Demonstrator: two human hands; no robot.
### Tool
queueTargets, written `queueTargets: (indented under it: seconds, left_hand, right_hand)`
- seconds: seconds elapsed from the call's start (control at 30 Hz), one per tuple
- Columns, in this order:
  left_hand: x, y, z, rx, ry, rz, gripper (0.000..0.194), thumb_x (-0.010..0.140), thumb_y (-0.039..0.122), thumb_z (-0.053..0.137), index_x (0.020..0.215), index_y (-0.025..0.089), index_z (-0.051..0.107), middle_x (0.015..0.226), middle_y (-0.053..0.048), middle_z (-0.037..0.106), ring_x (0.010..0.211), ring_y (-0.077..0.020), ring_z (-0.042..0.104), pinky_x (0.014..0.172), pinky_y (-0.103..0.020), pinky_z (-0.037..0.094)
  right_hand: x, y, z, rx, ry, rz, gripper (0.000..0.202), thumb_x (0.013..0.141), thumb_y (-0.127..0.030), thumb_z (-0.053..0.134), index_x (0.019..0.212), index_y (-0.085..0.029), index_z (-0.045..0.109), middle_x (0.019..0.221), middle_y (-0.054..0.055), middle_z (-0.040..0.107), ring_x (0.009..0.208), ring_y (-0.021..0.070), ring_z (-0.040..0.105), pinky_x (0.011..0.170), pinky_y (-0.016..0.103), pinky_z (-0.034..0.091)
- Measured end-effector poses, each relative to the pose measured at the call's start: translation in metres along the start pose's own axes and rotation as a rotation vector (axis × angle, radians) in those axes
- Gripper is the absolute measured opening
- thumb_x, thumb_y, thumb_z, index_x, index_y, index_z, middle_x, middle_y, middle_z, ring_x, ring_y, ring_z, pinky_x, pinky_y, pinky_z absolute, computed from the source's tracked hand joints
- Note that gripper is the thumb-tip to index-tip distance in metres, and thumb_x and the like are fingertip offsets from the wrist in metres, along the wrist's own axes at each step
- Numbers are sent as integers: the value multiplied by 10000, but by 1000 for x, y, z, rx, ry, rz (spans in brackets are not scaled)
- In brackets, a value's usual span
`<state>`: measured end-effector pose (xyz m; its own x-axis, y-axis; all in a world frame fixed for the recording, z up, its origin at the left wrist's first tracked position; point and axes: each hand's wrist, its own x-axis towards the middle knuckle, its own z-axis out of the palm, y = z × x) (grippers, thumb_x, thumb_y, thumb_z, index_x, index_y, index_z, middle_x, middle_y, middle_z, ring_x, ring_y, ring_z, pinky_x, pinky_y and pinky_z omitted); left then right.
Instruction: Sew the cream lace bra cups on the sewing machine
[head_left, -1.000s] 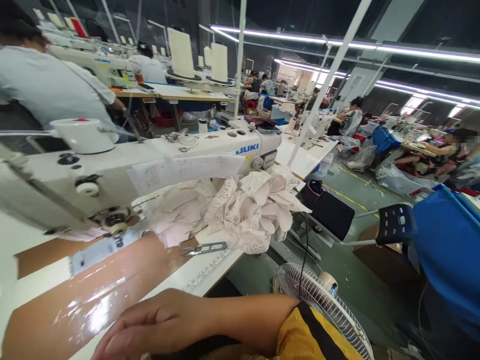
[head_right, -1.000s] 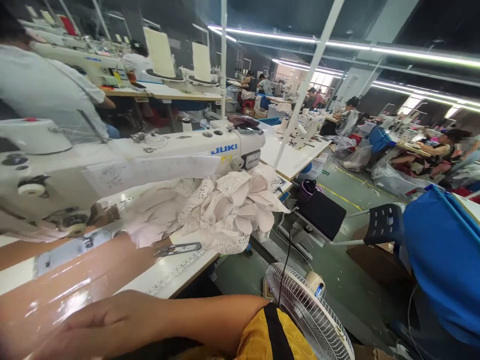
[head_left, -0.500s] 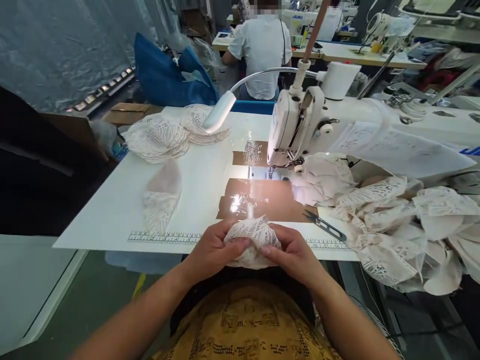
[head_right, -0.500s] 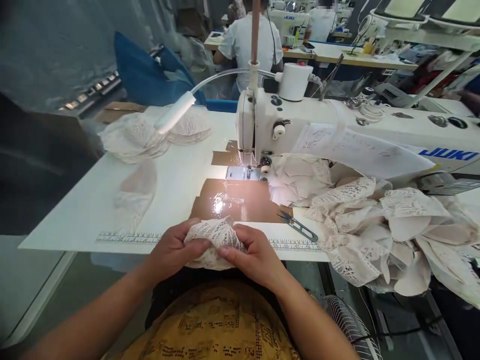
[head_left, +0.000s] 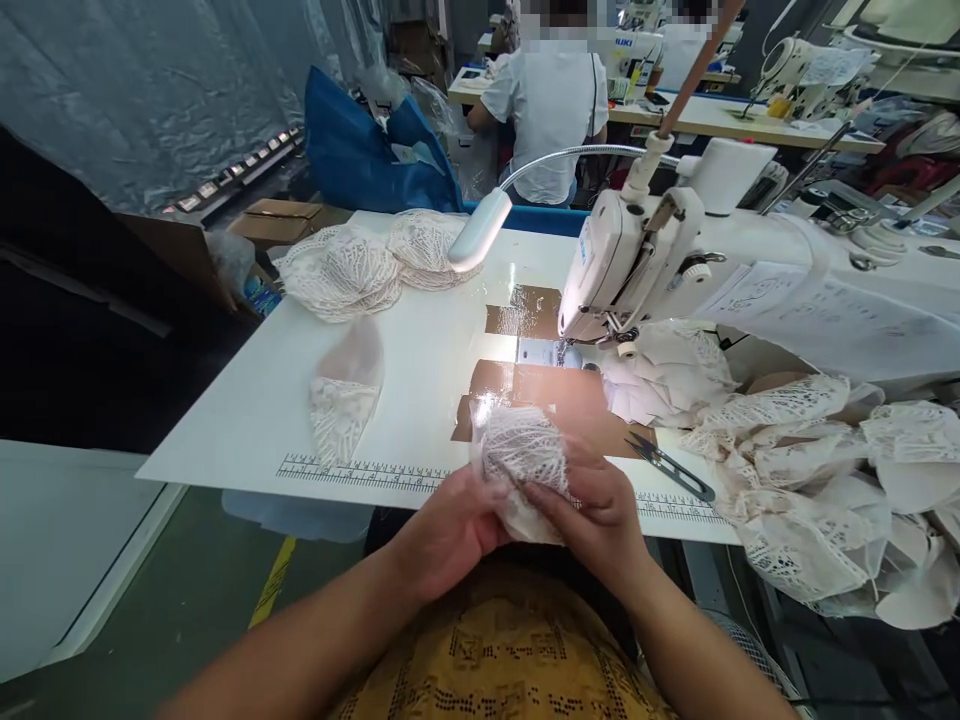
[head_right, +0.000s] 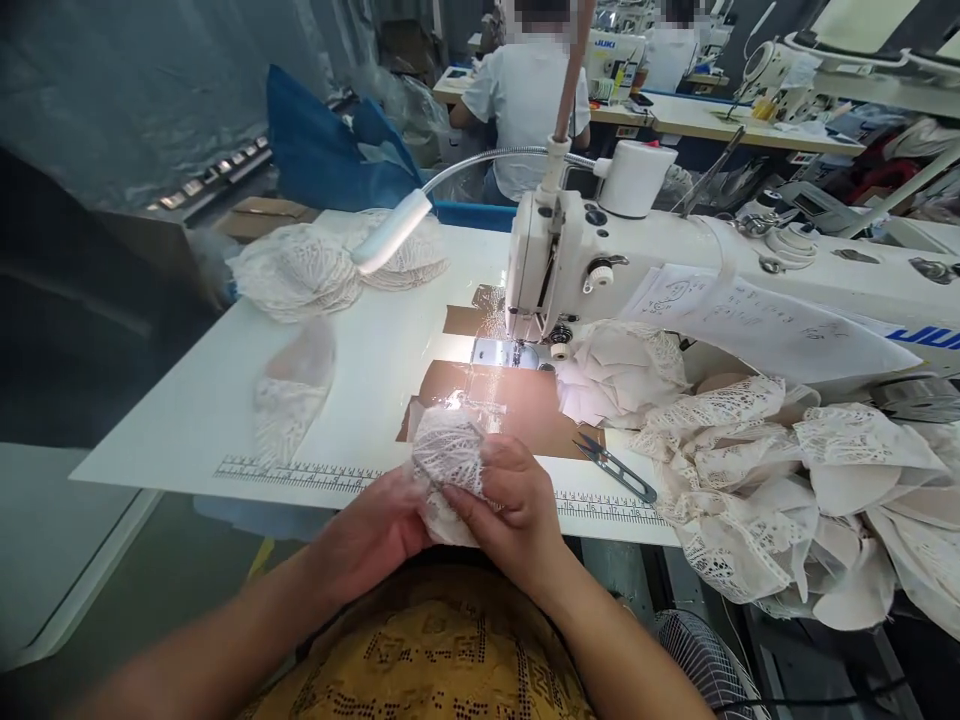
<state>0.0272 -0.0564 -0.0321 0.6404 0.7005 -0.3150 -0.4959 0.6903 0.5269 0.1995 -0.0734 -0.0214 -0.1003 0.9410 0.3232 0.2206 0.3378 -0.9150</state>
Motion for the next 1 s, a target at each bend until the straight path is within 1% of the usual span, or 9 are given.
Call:
queueTargets:
  seconds: [0.1,0.2,0.3,0.4,0.47,0.57,0.63,0.73,1.0]
  left_hand:
    - [7,-6,9,-21,81,1,393,638,19,682,1011,141,666,907,-49,690,837,-159,630,771,-241,518]
    - [5,-11,4,2,98,-33,431,607,-4,688,1002,168,676,821,-23,685,724,-135,618,663,-224,503]
    - [-10,-7,-11,157,-98,-87,92,685,72,696,710,150,652,547,16,575,476,-78,506,487,-192,402]
    - [-30,19,-25,582,-406,-152,240,791,116,619,560,148,559,563,-31,583,516,-109,531,522,-227,422]
    - [-40,42,-25,791,-304,142,74,797,132,621,739,176,634,790,-66,657,741,-169,605,684,-272,488]
    - [-40,65,-16,1103,-22,448,516,686,184,770,1171,232,601,1277,-90,551,1202,-280,481,1026,-367,389]
    - [-33,67,-11,1184,-9,373,650,685,226,785,1284,234,530,1287,-88,542,1186,-280,493,1013,-360,400]
    - [-22,59,-10,1075,-86,218,391,795,255,683,1166,192,576,990,-43,630,870,-184,592,773,-267,484]
    - [-11,54,-18,898,-149,148,245,856,291,622,1060,157,602,917,-31,617,799,-147,573,724,-244,470]
  right_hand:
    - [1,-5,8,12,5,-20,133,814,-230,664,704,-243,737,762,31,700,840,211,641,801,347,508]
    - [-3,-2,4,156,98,146,123,787,-287,700,683,-226,724,691,14,668,679,177,623,619,289,517]
    - [-4,4,-7,292,219,292,150,795,-361,690,782,-219,734,744,19,689,655,167,618,588,278,517]
    - [-1,4,-14,279,85,344,156,773,-357,714,809,-206,727,733,15,678,658,161,610,607,272,512]
    - [2,0,-13,219,-93,351,132,783,-326,706,799,-195,711,715,5,656,644,150,592,599,257,494]
    - [5,-10,-6,148,-285,268,100,842,-273,632,809,-193,683,759,3,650,678,142,583,632,248,478]
    - [7,-16,-1,92,-359,192,89,866,-226,588,854,-202,673,796,5,653,712,142,590,667,248,477]
    - [8,-17,2,-7,-393,92,99,867,-193,580,904,-214,670,847,18,666,794,156,617,729,257,486]
    - [14,-5,12,-13,-141,94,74,832,-181,620,763,-197,641,839,14,671,763,140,622,671,237,481]
